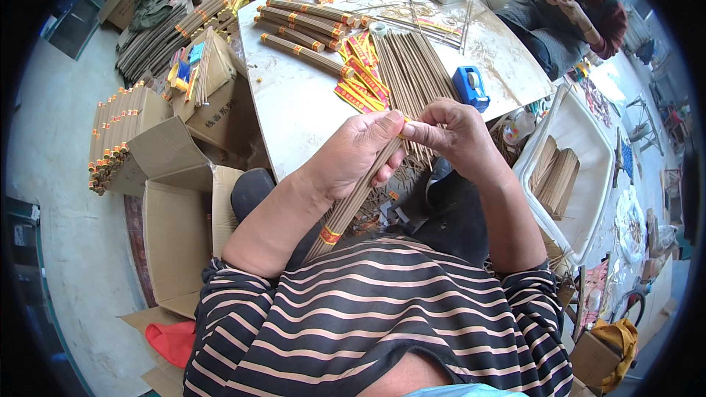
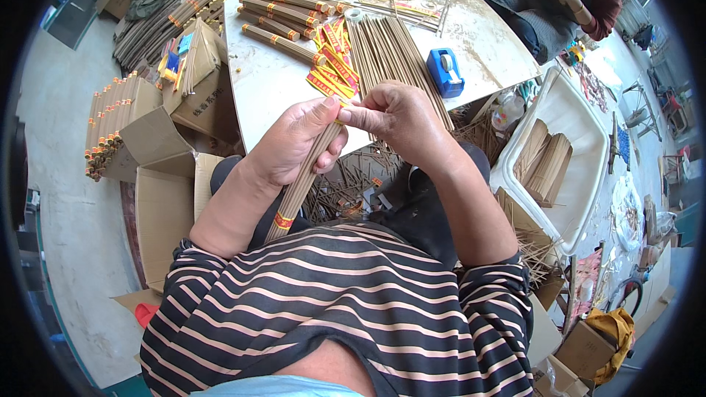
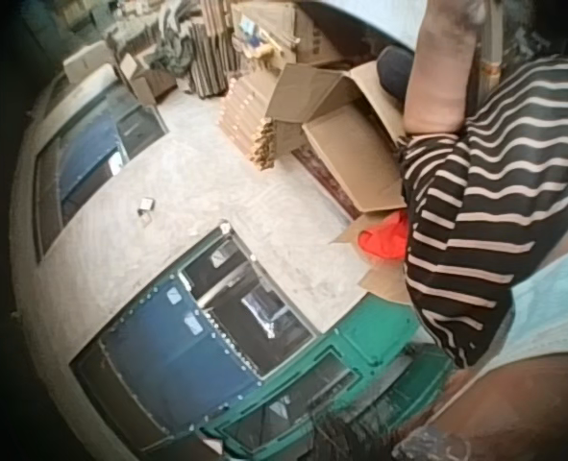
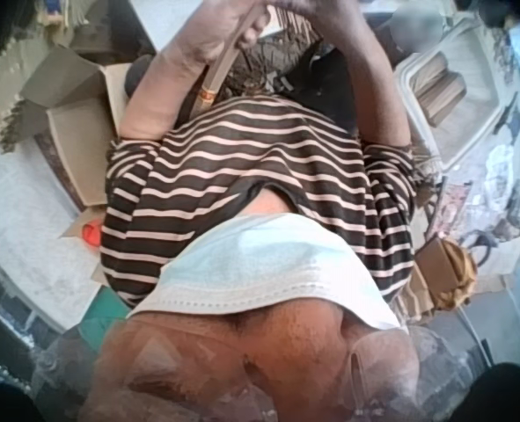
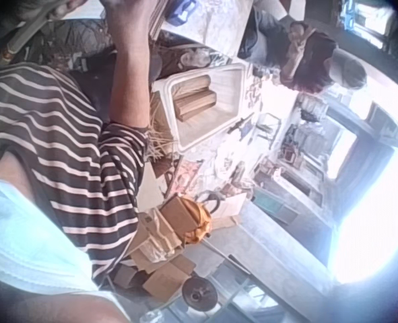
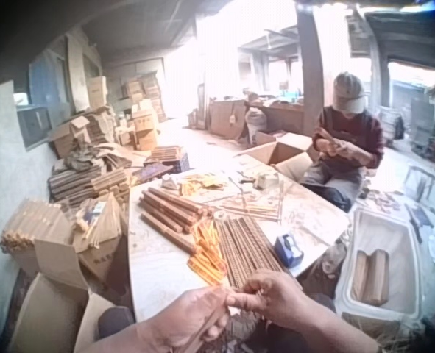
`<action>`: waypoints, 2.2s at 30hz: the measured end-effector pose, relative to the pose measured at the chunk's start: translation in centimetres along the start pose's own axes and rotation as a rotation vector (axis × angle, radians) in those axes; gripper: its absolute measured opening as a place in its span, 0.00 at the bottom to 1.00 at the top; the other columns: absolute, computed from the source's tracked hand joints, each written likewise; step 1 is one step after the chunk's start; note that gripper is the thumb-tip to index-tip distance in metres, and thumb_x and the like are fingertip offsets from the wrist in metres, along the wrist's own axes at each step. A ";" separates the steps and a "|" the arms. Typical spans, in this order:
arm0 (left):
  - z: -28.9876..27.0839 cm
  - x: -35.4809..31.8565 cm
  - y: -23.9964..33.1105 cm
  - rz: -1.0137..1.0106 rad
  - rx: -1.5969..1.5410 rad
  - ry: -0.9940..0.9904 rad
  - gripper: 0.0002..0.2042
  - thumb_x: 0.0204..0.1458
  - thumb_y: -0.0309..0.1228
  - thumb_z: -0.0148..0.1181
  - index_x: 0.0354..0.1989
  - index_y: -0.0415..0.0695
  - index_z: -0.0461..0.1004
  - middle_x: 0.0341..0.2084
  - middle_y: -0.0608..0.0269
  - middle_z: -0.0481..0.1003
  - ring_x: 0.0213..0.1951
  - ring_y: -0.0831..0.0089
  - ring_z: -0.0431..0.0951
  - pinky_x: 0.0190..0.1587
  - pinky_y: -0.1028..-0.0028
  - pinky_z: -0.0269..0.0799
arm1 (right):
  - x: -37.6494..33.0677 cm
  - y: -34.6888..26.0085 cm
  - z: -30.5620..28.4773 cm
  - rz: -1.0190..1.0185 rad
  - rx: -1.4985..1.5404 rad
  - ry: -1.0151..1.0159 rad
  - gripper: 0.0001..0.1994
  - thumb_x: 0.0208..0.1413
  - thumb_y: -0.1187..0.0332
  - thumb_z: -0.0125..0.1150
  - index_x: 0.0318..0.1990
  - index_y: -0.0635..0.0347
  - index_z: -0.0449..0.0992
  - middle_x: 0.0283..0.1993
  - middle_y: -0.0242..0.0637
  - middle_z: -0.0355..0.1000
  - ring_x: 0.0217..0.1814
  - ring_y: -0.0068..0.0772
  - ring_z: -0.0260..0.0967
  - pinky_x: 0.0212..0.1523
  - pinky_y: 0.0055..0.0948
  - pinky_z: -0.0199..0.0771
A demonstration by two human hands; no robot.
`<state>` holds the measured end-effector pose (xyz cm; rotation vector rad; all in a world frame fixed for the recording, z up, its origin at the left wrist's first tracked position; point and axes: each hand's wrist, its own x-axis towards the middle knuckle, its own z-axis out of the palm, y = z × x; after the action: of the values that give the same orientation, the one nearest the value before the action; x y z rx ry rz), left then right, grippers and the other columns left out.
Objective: The person gathers bundles of incense sticks, wraps them with a red and yellow paper band, and secures the band using a handheld tape dispenser. The person places the finished bundles into a cardboard box.
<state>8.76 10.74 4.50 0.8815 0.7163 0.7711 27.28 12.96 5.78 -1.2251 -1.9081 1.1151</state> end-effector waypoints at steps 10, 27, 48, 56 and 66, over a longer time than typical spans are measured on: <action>-0.4 0.5 -0.3 -0.009 -0.343 -0.232 0.24 0.59 0.45 0.42 0.56 0.41 0.52 0.17 0.62 0.67 0.11 0.82 0.65 0.12 0.85 0.60 | 1.2 2.5 0.5 -0.316 0.229 -0.036 0.15 0.45 0.60 0.67 0.30 0.64 0.73 0.31 0.30 0.66 0.35 0.22 0.62 0.36 0.21 0.62; -1.3 0.5 -0.4 -0.047 -0.622 -0.472 0.31 0.59 0.47 0.39 0.66 0.56 0.32 0.15 0.59 0.64 0.09 0.81 0.62 0.10 0.84 0.58 | 1.9 4.5 4.6 -0.313 1.031 -0.167 0.05 0.51 0.71 0.61 0.33 0.63 0.75 0.36 0.31 0.70 0.43 0.23 0.65 0.49 0.26 0.63; -5.8 -4.3 9.7 1.171 0.589 0.329 0.20 0.58 0.48 0.43 0.39 0.41 0.66 0.28 0.61 0.71 0.28 0.74 0.73 0.33 0.74 0.71 | 0.9 6.0 5.8 0.070 0.831 0.160 0.07 0.54 0.67 0.58 0.27 0.60 0.70 0.21 0.26 0.65 0.23 0.16 0.61 0.32 0.20 0.67; -8.8 -2.1 6.8 1.171 0.553 0.577 0.17 0.59 0.43 0.42 0.38 0.40 0.64 0.28 0.60 0.72 0.29 0.75 0.74 0.36 0.73 0.74 | 0.9 5.2 7.4 0.084 0.557 0.029 0.10 0.52 0.68 0.60 0.39 0.63 0.72 0.34 0.31 0.71 0.36 0.19 0.67 0.39 0.18 0.67; -8.1 -7.1 7.5 1.175 0.099 0.510 0.17 0.53 0.45 0.55 0.36 0.41 0.67 0.26 0.60 0.73 0.26 0.71 0.76 0.32 0.71 0.76 | 2.2 0.0 14.6 -0.159 -0.103 -0.109 0.17 0.52 0.61 0.61 0.38 0.64 0.64 0.21 0.39 0.66 0.21 0.30 0.62 0.23 0.30 0.63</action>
<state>-3.57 11.20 8.93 1.1997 0.6338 2.0708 14.38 10.25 -0.91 -1.0637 -2.1280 1.0293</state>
